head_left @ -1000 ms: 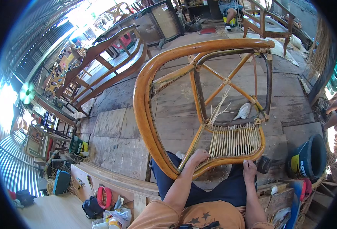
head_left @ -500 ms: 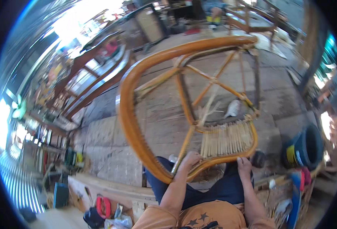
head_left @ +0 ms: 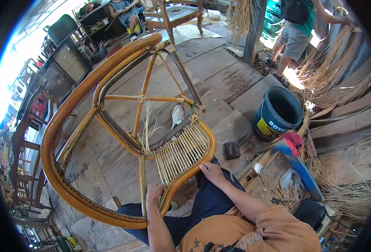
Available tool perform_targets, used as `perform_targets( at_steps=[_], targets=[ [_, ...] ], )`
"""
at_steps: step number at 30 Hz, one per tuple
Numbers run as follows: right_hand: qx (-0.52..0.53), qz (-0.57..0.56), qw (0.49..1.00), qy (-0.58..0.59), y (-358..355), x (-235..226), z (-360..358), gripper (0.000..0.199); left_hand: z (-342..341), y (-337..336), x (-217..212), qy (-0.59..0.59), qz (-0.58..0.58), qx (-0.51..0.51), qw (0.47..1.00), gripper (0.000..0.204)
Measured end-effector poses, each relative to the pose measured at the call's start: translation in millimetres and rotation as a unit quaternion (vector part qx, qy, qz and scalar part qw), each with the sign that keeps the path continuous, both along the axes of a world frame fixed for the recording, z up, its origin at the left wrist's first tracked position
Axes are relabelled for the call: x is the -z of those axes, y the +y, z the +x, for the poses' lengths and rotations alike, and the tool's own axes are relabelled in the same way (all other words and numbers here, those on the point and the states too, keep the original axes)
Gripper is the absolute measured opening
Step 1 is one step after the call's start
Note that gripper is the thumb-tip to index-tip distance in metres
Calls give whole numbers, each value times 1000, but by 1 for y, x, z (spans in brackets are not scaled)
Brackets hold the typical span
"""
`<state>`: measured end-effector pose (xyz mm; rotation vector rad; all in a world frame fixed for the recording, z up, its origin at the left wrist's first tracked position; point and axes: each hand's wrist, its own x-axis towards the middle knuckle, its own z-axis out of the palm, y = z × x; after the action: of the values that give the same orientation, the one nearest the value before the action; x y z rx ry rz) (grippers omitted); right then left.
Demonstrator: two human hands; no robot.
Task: Repairing and weaving the rattan seat of a wooden chair.
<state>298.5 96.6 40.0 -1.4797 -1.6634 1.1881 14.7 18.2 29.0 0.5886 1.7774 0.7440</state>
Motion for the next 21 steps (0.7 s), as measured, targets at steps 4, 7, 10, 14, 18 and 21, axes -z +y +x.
perform_targets(
  at_steps=[4, 7, 10, 14, 18, 21],
  targets=[
    [-1, 30, 1000, -9, 0, 3, -1, 26, -4, 3, 5, 17, -10, 26, 999, 16],
    [8, 22, 1000, -13, -1, 3, -4, 27, -13, -6, 11, 96, 35, 138, 985, 14],
    [0, 41, 999, -27, -1, 7, -7, 26, -14, -10, 6, 144, 121, 208, 960, 12],
    [-4, 36, 999, -28, -2, 4, 2, 28, 11, 2, -18, -12, -8, 1, 1000, 12],
    [-17, 33, 998, -43, 0, 9, 4, 29, 10, 3, -11, -12, 13, -8, 1000, 13],
    [-15, 32, 999, -41, 2, 6, 2, 30, 8, 6, -10, -22, 8, -14, 1000, 12]
  ],
)
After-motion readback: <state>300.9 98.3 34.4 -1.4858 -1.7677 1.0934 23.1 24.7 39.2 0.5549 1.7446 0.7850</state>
